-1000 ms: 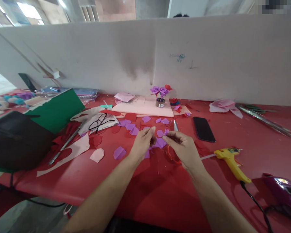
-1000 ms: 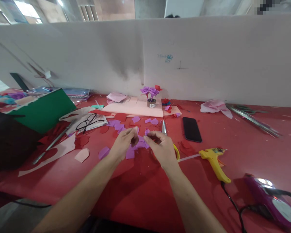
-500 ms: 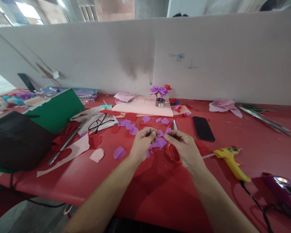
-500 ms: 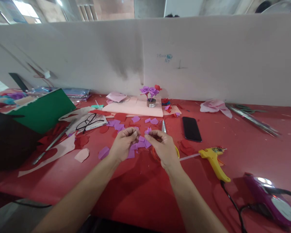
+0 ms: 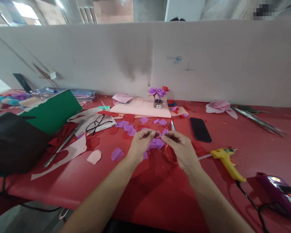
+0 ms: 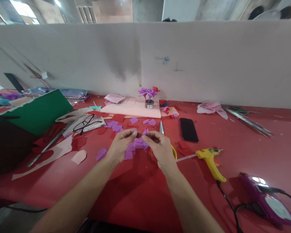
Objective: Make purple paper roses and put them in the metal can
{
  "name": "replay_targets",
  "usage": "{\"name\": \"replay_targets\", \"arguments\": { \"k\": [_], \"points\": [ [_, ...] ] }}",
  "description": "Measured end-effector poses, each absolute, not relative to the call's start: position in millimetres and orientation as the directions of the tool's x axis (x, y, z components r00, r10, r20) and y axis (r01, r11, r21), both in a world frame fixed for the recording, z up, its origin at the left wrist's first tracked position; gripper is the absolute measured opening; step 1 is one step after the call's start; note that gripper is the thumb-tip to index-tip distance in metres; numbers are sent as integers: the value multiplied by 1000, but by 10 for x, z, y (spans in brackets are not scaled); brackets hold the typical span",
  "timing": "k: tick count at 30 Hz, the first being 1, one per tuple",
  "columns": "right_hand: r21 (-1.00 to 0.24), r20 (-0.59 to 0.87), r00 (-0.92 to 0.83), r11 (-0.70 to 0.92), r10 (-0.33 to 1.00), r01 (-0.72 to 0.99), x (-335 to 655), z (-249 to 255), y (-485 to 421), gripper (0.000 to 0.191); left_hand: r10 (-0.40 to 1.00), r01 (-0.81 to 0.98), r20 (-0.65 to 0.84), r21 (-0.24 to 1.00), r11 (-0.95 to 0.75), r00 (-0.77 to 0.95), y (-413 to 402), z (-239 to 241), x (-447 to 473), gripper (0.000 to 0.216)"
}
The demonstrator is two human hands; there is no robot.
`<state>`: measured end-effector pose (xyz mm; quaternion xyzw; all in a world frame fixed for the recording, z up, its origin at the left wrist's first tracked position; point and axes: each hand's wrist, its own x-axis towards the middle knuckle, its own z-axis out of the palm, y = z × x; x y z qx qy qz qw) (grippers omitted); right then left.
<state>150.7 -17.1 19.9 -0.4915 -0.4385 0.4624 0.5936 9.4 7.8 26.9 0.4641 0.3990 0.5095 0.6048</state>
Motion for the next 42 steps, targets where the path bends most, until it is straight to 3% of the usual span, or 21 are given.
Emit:
{"name": "replay_targets", "arguments": {
  "k": [3,7,14,18,29,34,42],
  "points": [
    [-983,60,176,89,983,-158,1488,197,-172,23,952,-297,-63,942,156,301,62,241,119,30],
    [-984,72,174,99,982,-150,1470,219,-180,22,919,-370,-28,910,187,393,41,220,141,25],
    [-984,30,147,55,989,-170,1517,270,-176,25,937,-390,-89,893,225,338,69,246,121,29],
    [-960,-22,158,24,987,-281,1586,281,-151,21,953,-321,-50,935,150,298,94,191,118,25],
    [-969,3,199,52,980,-242,1597,262,-134,15,976,-170,38,985,-1,215,91,233,109,15],
    [-980,-5,202,36,979,-195,1588,263,-128,16,977,-185,49,983,-10,209,87,229,119,14],
    [-962,-22,152,21,988,-274,1544,271,-165,11,969,-217,56,976,-3,240,94,211,108,11]
  ]
}}
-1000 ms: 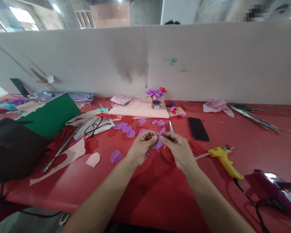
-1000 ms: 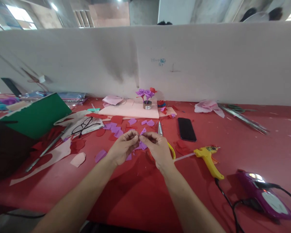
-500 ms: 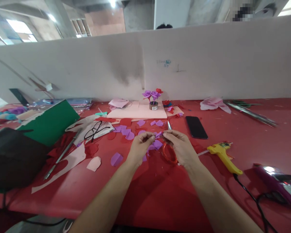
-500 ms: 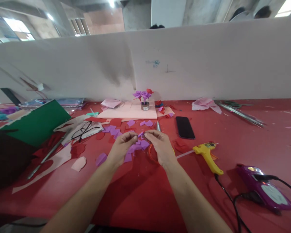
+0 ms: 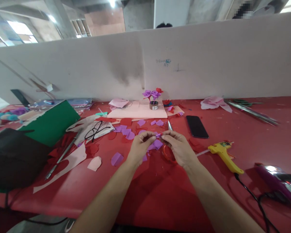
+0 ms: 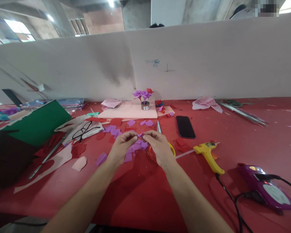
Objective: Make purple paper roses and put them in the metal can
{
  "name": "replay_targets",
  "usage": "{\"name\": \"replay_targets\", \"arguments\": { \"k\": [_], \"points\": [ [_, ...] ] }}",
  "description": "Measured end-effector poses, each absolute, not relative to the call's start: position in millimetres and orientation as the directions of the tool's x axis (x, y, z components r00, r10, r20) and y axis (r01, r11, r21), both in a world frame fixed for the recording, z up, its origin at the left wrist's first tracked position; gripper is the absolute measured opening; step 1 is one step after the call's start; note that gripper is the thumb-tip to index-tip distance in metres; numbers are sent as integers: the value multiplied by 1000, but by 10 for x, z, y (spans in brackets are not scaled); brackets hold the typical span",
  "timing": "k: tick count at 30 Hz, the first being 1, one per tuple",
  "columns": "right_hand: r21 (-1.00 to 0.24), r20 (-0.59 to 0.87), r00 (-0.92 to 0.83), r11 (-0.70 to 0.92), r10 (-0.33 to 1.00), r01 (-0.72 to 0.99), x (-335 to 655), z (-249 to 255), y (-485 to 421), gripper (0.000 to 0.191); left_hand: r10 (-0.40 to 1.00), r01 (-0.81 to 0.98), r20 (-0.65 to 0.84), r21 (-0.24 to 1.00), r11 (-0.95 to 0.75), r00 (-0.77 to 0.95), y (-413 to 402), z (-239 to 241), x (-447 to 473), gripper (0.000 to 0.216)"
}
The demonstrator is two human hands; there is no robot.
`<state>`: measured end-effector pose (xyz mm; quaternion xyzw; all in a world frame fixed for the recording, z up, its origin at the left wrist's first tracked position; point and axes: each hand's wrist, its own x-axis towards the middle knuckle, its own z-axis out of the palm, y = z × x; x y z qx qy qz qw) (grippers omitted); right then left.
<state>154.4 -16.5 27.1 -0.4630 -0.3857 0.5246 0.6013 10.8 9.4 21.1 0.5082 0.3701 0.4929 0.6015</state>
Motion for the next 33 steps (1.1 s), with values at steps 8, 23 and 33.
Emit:
{"name": "replay_targets", "arguments": {
  "k": [8,23,33],
  "points": [
    [-974,4,149,37,989,-223,1578,251,-144,13,968,-213,53,977,0,246,88,241,107,9],
    [-974,-40,156,-4,987,-224,1579,269,-156,17,966,-186,75,982,-28,249,117,189,97,10],
    [-977,-25,119,1,993,-213,1586,295,-178,17,960,-115,107,990,-80,257,113,221,87,9]
  ]
}}
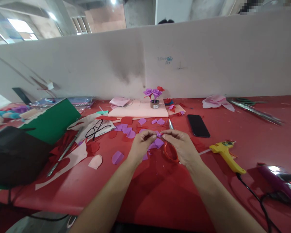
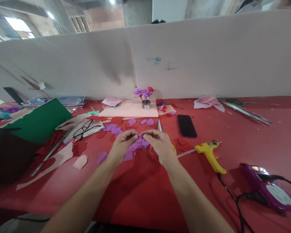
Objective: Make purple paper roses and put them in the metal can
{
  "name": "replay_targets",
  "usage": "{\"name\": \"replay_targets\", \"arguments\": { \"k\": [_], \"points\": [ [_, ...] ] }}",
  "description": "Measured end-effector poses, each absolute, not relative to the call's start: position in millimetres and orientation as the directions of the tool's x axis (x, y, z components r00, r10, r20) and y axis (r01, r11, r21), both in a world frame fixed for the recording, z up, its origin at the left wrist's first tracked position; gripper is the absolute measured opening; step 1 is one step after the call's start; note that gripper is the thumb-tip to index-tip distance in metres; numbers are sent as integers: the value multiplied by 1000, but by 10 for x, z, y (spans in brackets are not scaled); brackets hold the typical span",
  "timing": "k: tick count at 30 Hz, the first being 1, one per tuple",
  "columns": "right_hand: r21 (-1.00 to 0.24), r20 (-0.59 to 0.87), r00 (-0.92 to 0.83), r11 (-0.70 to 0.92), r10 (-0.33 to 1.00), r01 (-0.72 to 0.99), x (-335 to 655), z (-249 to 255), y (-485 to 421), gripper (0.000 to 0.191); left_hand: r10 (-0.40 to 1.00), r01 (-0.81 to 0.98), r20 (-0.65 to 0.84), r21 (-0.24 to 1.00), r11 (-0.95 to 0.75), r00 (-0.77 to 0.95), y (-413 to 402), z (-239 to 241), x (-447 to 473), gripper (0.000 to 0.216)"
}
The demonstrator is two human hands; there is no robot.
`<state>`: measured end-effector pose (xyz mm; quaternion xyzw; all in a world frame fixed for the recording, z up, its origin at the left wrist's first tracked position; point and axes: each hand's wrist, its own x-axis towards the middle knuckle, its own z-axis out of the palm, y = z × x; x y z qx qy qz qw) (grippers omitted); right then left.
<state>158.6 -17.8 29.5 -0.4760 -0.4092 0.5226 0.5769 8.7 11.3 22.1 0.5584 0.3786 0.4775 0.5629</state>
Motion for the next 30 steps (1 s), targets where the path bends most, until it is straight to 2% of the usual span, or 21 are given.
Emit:
{"name": "replay_targets", "arguments": {
  "k": [9,14,21,26,30],
  "points": [
    [-964,-70,117,-37,991,-264,1582,310,-168,13,949,-94,134,989,-112,286,113,217,75,9],
    [-984,-3,109,16,994,-176,1615,322,-173,15,942,-77,137,990,-119,306,114,235,68,8],
    [-978,-36,89,-17,995,-210,1602,318,-170,12,927,-109,136,989,-104,349,131,235,51,14],
    [-990,11,89,24,996,-136,1614,340,-186,16,925,-77,151,988,-132,349,145,234,35,17],
    [-992,-8,88,2,996,-123,1620,331,-181,16,918,-46,166,986,-160,362,148,238,28,15]
  ]
}}
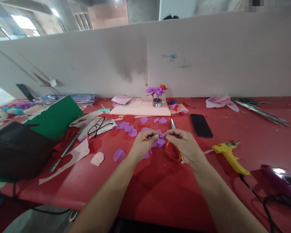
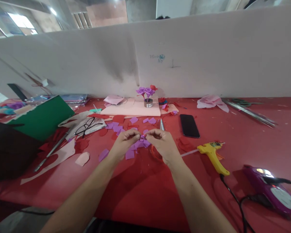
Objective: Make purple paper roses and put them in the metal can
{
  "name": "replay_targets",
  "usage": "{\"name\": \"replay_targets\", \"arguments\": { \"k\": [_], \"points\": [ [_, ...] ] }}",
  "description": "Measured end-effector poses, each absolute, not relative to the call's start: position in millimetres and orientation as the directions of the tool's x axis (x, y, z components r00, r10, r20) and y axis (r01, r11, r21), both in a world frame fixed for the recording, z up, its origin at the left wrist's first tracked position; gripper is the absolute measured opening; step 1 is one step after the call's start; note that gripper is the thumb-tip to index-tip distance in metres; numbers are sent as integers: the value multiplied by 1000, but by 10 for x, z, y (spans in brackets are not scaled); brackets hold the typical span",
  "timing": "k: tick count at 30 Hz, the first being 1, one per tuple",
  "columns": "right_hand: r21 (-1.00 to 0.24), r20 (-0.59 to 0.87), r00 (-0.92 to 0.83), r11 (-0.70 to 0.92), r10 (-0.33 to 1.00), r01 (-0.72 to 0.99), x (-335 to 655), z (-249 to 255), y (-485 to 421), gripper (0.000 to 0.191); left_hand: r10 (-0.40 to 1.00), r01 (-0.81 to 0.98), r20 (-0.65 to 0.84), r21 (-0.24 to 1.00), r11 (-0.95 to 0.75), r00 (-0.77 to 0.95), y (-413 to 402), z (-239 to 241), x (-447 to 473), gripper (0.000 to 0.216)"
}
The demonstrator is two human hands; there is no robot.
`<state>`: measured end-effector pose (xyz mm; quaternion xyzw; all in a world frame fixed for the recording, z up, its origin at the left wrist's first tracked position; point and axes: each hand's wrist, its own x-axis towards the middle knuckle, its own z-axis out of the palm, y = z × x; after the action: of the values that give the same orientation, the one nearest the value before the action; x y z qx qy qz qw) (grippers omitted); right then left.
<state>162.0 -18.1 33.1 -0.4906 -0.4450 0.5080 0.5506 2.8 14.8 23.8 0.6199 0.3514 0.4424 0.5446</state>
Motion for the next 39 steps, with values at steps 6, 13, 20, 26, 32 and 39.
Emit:
{"name": "replay_targets", "arguments": {
  "k": [6,13,20,26,32,39],
  "points": [
    [-978,-68,83,-50,994,-201,1612,300,-158,15,911,-1,248,965,-263,330,160,215,20,8],
    [-997,52,41,54,998,-62,1680,383,-197,10,872,15,293,946,-325,393,167,315,-25,3],
    [-989,82,156,100,984,-108,1680,354,-173,10,916,-4,252,964,-264,312,157,292,-25,8],
    [-987,147,157,155,977,-42,1632,351,-209,12,951,-30,233,972,-231,205,158,265,3,9],
    [-988,151,143,151,978,10,1605,357,-230,15,953,-26,250,968,-249,174,156,254,10,10],
    [-966,228,122,208,966,157,1629,354,-235,12,954,-23,244,970,-244,174,150,258,24,9]
  ]
}}
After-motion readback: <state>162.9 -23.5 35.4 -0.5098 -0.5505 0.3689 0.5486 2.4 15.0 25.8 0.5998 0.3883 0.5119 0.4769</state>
